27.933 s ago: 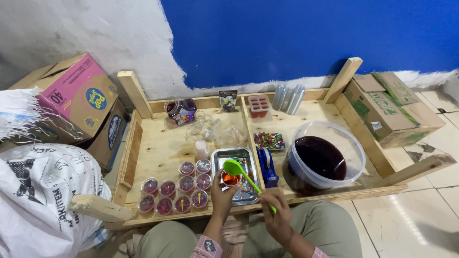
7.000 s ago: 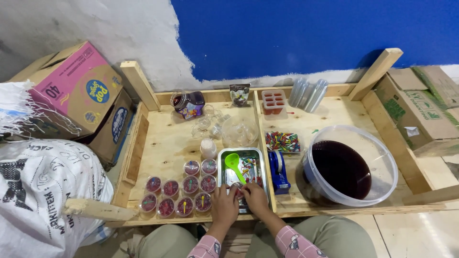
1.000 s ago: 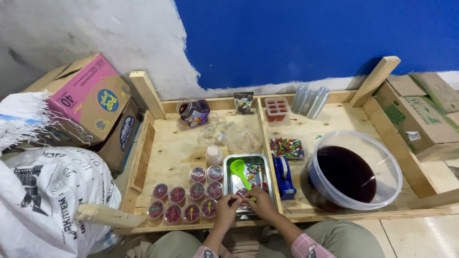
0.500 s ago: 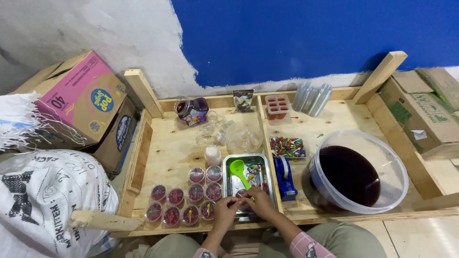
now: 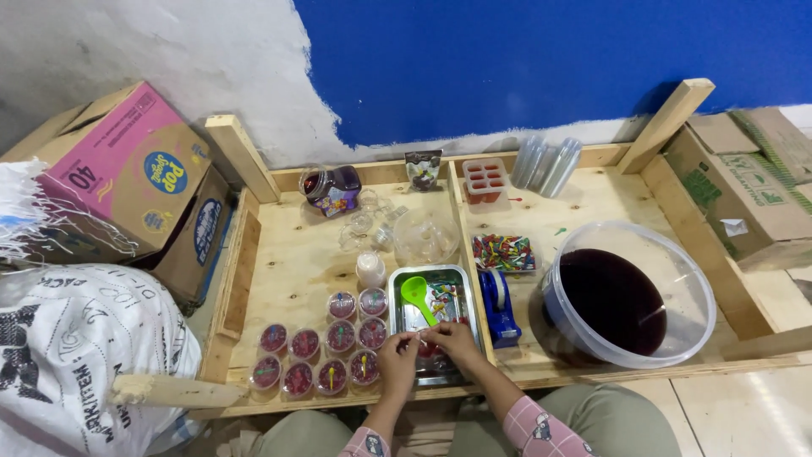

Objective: The person prepares small plastic cups by placing red items inside them and then fills the cups with a dark liquid using a ladle.

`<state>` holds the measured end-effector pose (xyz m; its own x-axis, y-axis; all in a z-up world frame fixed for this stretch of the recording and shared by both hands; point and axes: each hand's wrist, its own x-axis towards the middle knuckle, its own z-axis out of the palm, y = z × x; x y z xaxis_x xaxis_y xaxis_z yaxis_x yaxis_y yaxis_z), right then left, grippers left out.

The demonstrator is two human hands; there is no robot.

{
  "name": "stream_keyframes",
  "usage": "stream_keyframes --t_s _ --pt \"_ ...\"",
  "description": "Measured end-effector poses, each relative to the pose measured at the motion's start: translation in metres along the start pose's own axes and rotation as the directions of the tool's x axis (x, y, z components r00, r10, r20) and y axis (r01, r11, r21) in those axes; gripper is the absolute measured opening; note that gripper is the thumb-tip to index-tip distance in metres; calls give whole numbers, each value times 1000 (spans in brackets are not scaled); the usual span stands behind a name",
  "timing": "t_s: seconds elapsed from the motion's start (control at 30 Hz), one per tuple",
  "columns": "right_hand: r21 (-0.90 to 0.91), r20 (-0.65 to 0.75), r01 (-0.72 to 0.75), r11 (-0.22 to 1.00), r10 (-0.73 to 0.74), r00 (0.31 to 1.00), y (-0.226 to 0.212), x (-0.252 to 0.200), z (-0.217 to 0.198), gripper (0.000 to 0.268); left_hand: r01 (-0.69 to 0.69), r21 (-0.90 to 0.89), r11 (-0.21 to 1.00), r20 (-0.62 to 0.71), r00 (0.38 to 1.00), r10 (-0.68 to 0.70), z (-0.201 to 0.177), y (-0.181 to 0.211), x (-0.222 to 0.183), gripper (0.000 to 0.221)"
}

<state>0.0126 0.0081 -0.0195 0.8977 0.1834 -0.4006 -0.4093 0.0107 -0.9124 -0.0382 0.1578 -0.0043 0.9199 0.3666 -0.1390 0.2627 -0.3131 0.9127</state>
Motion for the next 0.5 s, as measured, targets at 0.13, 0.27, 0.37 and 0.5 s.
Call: stream_keyframes --t_s 0.13,0.27,0.37,0.5 --pt "40 2 -68 997 68 998 -6 0 1 16 -23 19 1000 -35 999 23 4 -7 2 14" --pt "-134 24 -15 991 18 1000 0 11 3 14 -61 54 997 -47 997 64 3 -9 -2 13" --pt "-354 50 55 934 -40 998 -11 19 1 12 -131 179 975 -57 988 143 -2 -3 -5 12" --pt "-704 129 193 683 -144 981 -25 18 1 10 -312 399 863 -34 935 354 -9 6 -19 12"
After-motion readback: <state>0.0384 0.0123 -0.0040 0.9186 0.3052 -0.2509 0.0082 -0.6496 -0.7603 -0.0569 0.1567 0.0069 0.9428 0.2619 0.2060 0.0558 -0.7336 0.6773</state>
